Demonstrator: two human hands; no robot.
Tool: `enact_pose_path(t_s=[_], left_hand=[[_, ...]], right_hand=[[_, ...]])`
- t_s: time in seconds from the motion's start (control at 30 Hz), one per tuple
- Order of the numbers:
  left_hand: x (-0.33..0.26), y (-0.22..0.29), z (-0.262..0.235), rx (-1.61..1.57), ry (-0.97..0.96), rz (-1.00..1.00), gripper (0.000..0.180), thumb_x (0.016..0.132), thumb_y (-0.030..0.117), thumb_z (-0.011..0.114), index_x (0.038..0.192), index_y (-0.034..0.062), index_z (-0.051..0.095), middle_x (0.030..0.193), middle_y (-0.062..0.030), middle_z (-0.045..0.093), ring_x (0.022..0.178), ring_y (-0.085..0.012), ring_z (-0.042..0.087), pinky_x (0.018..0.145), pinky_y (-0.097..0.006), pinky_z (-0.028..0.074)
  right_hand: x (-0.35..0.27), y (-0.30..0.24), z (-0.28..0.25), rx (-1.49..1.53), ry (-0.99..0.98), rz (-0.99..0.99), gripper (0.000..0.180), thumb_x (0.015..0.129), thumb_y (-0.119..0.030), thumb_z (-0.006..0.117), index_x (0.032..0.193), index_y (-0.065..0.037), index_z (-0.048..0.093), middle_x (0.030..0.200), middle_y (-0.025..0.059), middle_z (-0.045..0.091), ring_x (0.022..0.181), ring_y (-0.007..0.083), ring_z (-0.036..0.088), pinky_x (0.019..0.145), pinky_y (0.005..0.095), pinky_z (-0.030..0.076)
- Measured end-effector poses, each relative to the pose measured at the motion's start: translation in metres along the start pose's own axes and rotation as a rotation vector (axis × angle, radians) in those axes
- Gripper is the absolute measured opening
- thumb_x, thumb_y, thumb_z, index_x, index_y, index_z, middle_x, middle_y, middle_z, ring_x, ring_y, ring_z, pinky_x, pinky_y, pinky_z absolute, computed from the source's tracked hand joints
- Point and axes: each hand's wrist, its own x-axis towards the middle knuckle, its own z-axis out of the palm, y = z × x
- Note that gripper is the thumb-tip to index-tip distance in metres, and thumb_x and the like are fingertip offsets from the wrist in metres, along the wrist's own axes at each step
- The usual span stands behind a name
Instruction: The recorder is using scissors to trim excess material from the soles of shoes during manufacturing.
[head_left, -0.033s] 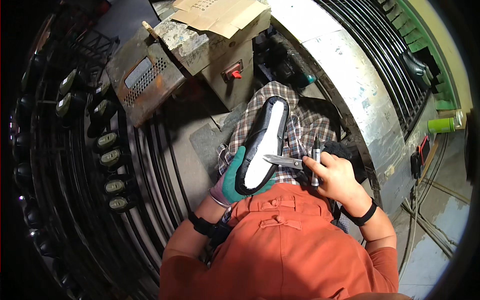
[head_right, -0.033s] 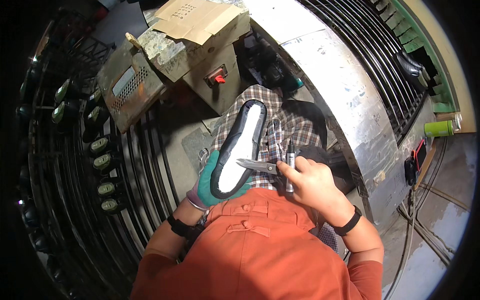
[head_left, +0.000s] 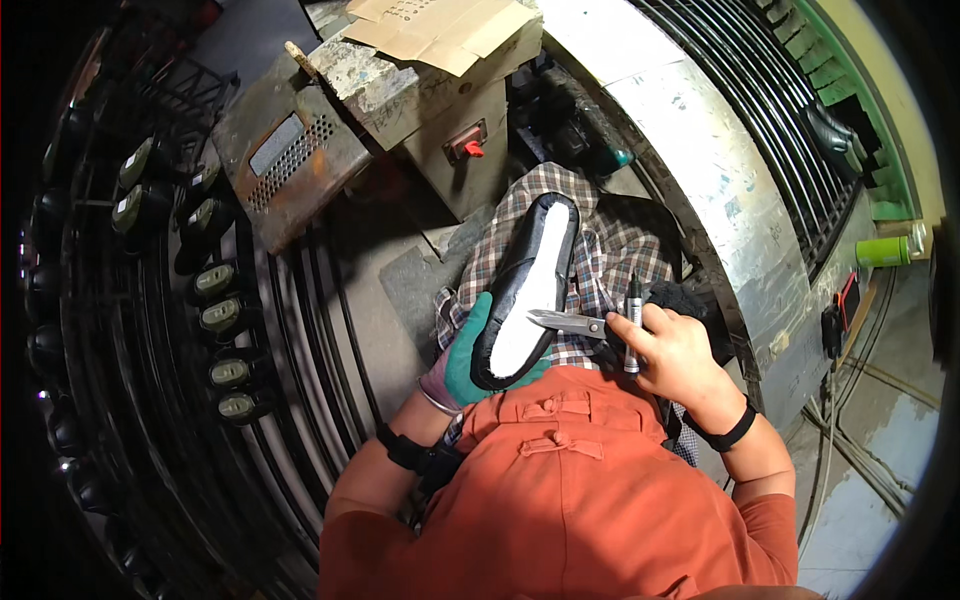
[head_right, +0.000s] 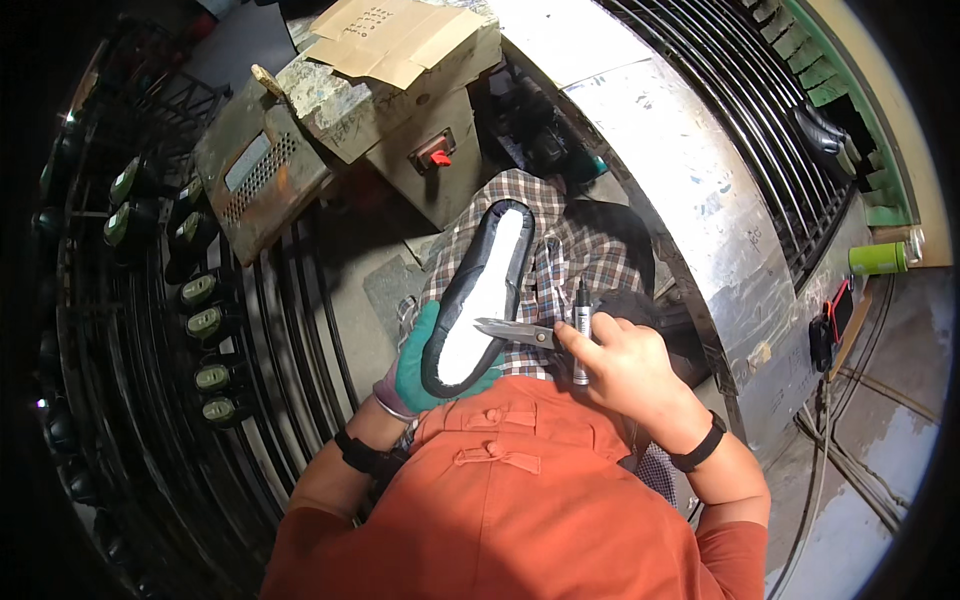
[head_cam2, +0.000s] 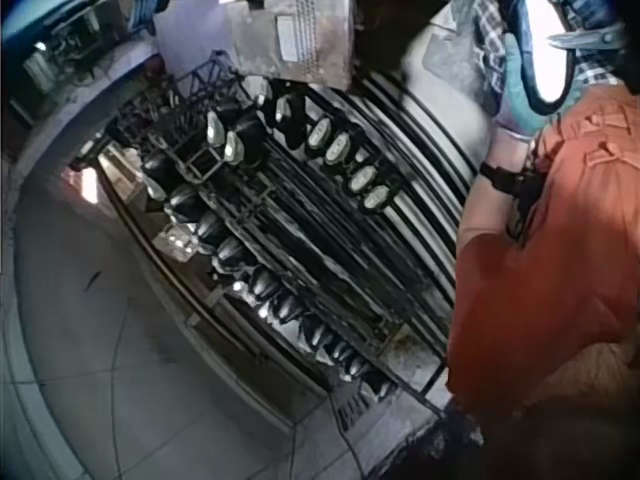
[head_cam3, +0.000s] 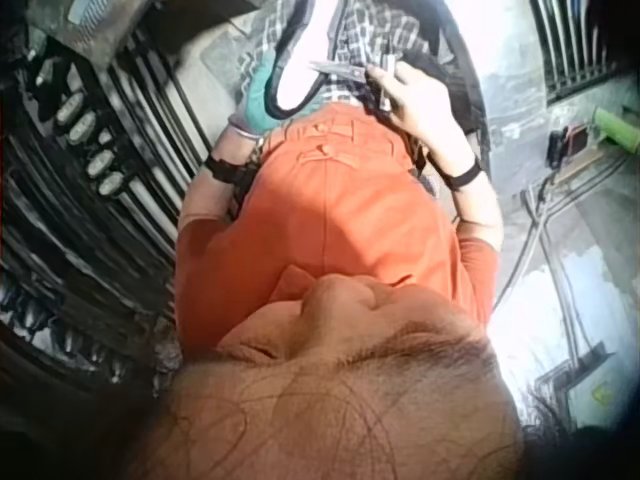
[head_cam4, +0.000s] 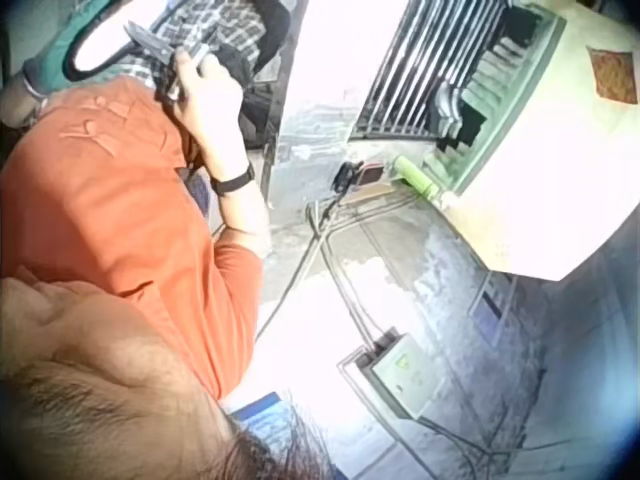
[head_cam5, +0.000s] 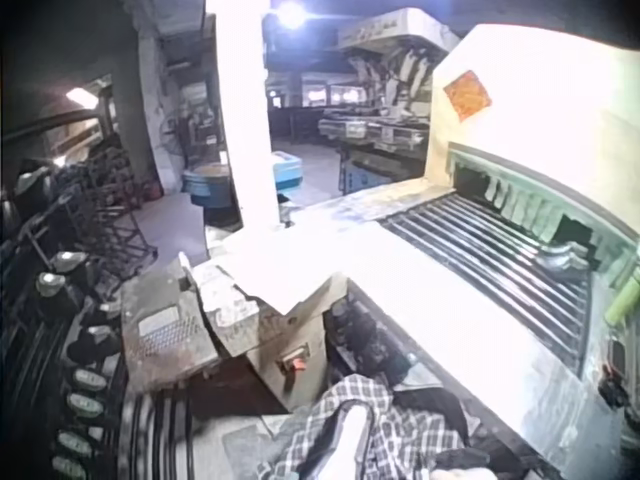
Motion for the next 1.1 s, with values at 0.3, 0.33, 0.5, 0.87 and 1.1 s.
enact_pose_path(t_s=[0.3, 0.33, 0.5, 0.87, 1.1], left_hand=[[-0.003, 0.002, -0.012, -0.009, -0.004, -0.034, 0.067, 0.098, 0.061, 0.035, 0.150, 0.0182, 0.035, 0.144, -0.0130, 0.047, 0.125, -0.0323, 0.053, 0.098, -0.058, 0.048], [-0.003, 0.002, -0.011, 0.017, 0.009, -0.034, 0.066, 0.098, 0.061, 0.035, 0.150, 0.0187, 0.034, 0.143, -0.0133, 0.047, 0.125, -0.0322, 0.053, 0.097, -0.058, 0.048], [-0.004, 0.004, 0.000, 0.042, 0.066, -0.013, 0.069, 0.096, 0.062, 0.039, 0.146, 0.0142, 0.040, 0.132, -0.0138, 0.058, 0.116, -0.0285, 0.060, 0.097, -0.052, 0.050], [-0.005, 0.005, -0.001, 0.021, 0.005, -0.038, 0.071, 0.095, 0.064, 0.041, 0.144, 0.0128, 0.043, 0.128, -0.0139, 0.060, 0.110, -0.0289, 0.063, 0.092, -0.050, 0.054], [-0.006, 0.005, -0.008, 0.040, 0.055, -0.048, 0.070, 0.097, 0.062, 0.039, 0.149, 0.0161, 0.035, 0.138, -0.0153, 0.052, 0.121, -0.0325, 0.057, 0.096, -0.056, 0.050]], right_hand=[[0.005, 0.009, -0.010, -0.091, -0.032, -0.084, 0.056, 0.061, -0.012, 0.072, 0.116, -0.017, 0.064, 0.077, 0.0062, 0.050, 0.064, 0.0231, 0.059, 0.050, 0.0352, 0.048], [0.006, 0.010, -0.007, -0.096, -0.016, -0.112, 0.057, 0.060, -0.011, 0.072, 0.116, -0.016, 0.064, 0.077, 0.0063, 0.050, 0.064, 0.0236, 0.059, 0.051, 0.0357, 0.048], [0.006, 0.013, 0.012, 0.090, -0.051, -0.012, 0.060, 0.058, -0.004, 0.067, 0.116, -0.015, 0.064, 0.076, 0.0072, 0.049, 0.064, 0.0271, 0.059, 0.052, 0.0384, 0.048], [0.007, 0.005, -0.002, -0.048, 0.029, -0.074, 0.055, 0.061, -0.009, 0.072, 0.115, -0.017, 0.065, 0.075, 0.0058, 0.048, 0.062, 0.0237, 0.058, 0.050, 0.0351, 0.047], [0.012, 0.011, 0.004, 0.022, -0.066, -0.034, 0.059, 0.060, -0.008, 0.071, 0.118, -0.016, 0.064, 0.076, 0.0079, 0.051, 0.063, 0.0271, 0.059, 0.053, 0.0382, 0.049]])
